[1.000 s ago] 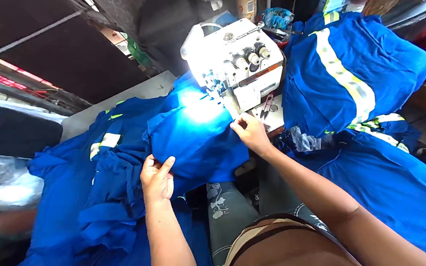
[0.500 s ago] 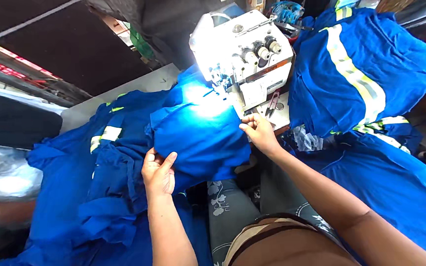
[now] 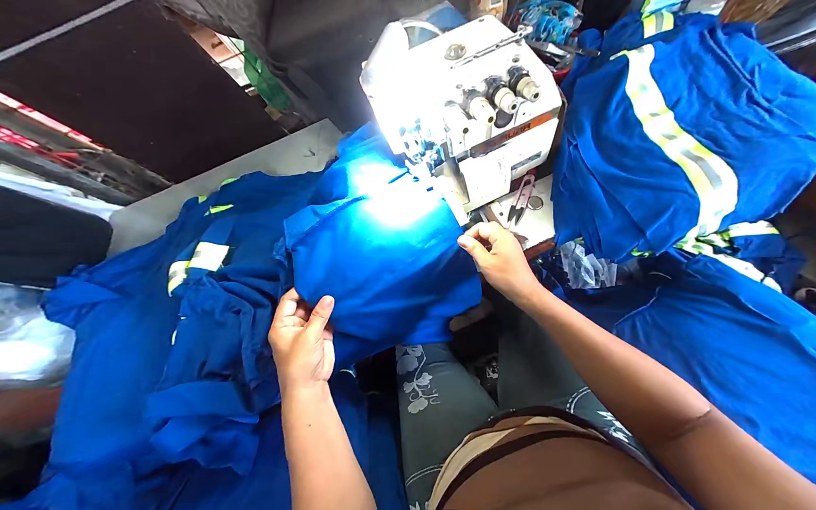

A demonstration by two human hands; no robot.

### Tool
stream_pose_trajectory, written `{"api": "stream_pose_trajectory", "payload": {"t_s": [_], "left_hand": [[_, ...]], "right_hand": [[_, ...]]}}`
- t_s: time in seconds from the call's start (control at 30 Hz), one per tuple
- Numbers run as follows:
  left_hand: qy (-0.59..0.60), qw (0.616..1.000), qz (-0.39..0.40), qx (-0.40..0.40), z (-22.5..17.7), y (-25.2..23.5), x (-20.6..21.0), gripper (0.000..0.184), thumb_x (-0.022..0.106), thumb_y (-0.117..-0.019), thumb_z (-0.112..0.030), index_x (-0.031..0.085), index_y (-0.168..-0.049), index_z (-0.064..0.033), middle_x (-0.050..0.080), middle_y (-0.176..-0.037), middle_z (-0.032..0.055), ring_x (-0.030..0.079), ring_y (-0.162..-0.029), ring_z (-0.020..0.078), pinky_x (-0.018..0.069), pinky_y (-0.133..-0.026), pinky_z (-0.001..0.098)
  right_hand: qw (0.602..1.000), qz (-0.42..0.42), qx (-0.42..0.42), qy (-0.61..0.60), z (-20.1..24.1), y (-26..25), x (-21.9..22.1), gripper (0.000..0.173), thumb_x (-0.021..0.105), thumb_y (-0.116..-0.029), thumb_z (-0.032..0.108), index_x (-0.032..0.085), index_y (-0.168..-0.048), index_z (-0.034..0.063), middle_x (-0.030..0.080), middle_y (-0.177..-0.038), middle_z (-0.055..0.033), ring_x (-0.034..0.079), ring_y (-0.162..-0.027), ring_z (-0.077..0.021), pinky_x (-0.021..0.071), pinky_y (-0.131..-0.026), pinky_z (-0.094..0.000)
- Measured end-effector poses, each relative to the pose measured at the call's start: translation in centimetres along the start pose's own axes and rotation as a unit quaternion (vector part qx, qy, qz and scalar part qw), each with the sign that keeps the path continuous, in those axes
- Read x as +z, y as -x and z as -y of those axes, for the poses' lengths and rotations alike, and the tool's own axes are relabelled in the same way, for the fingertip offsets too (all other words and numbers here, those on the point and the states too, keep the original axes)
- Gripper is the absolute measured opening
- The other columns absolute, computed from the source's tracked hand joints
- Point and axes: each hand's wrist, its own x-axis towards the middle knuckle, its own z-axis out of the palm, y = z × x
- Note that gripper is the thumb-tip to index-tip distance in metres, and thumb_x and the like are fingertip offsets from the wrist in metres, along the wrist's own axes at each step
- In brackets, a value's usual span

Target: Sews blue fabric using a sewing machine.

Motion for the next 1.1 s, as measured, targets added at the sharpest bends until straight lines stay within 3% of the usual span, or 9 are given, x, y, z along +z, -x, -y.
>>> {"api": "stream_pose_trajectory", "payload": {"t_s": [0.07,0.17,0.23,0.33,0.7,0.9,1.1], "left_hand": [[-0.001,1.000,0.004,0.004,-0.2,0.1,0.0,0.034,0.057,-0.0912,0.008,0.054,-0.122,-0.0061,0.070,-0.104,-0.0033,0.070,-0.094,0.0058,0.0614,-0.080,0.0245],[0.008,0.999,0.025,0.019,-0.2,0.1,-0.4,0.032,0.057,-0.0921,0.007,0.055,-0.122,-0.0060,0.070,-0.105,-0.0031,0.070,-0.096,0.0069,0.0614,-0.083,0.0260],[0.009,0.999,0.028,0.022,-0.2,0.0,-0.6,0.029,0.057,-0.0930,0.006,0.055,-0.119,-0.0071,0.070,-0.103,-0.0040,0.070,-0.096,0.0067,0.0612,-0.084,0.0263],[0.005,0.999,0.026,0.026,-0.5,-0.2,-0.6,0.027,0.054,-0.0944,0.005,0.054,-0.119,-0.0068,0.070,-0.102,-0.0041,0.071,-0.094,0.0064,0.0616,-0.082,0.0257],[-0.032,0.998,0.028,0.034,-0.7,-0.8,-0.6,0.031,0.058,-0.0926,0.006,0.053,-0.121,-0.0068,0.069,-0.101,-0.0053,0.070,-0.092,0.0054,0.0619,-0.079,0.0248],[-0.042,0.997,0.019,0.063,-2.0,-2.9,0.8,0.037,0.058,-0.0928,0.007,0.050,-0.125,-0.0100,0.068,-0.101,-0.0077,0.069,-0.091,0.0031,0.0605,-0.081,0.0240],[-0.056,0.996,0.010,0.070,-3.1,-6.5,1.1,0.044,0.059,-0.0927,0.009,0.049,-0.132,-0.0074,0.066,-0.097,-0.0054,0.069,-0.085,0.0040,0.0608,-0.076,0.0252]], "right_hand": [[1.000,0.022,-0.002,-0.022,0.2,0.5,-0.3,0.016,0.064,-0.1019,0.019,0.068,-0.104,0.0046,0.065,-0.096,-0.0082,0.064,-0.080,-0.0143,0.0550,-0.070,-0.0333],[0.993,0.083,0.022,-0.085,0.1,1.5,-0.6,0.019,0.070,-0.0965,0.014,0.065,-0.111,0.0027,0.067,-0.087,-0.0055,0.063,-0.073,-0.0098,0.0546,-0.069,-0.0284],[0.991,0.091,0.039,-0.092,-0.1,2.5,-0.8,0.014,0.073,-0.0941,0.012,0.071,-0.104,0.0023,0.071,-0.090,-0.0045,0.067,-0.079,-0.0082,0.0572,-0.077,-0.0278],[0.990,0.056,0.064,-0.110,-0.1,3.6,-1.0,0.010,0.075,-0.0932,0.015,0.075,-0.089,0.0054,0.072,-0.082,0.0002,0.066,-0.076,-0.0029,0.0551,-0.074,-0.0235],[0.991,0.045,0.102,-0.078,-0.9,3.2,-0.6,0.017,0.075,-0.0941,0.020,0.070,-0.086,0.0066,0.068,-0.078,0.0004,0.062,-0.073,-0.0037,0.0515,-0.071,-0.0244],[0.999,0.020,0.036,-0.006,1.0,1.3,-0.3,0.014,0.070,-0.0976,0.016,0.067,-0.091,0.0035,0.064,-0.085,-0.0078,0.062,-0.078,-0.0171,0.0522,-0.073,-0.0395],[1.000,0.008,0.017,0.012,2.1,-1.3,0.3,0.019,0.068,-0.0989,0.018,0.065,-0.089,0.0026,0.063,-0.080,-0.0090,0.061,-0.073,-0.0199,0.0509,-0.068,-0.0423]]}}
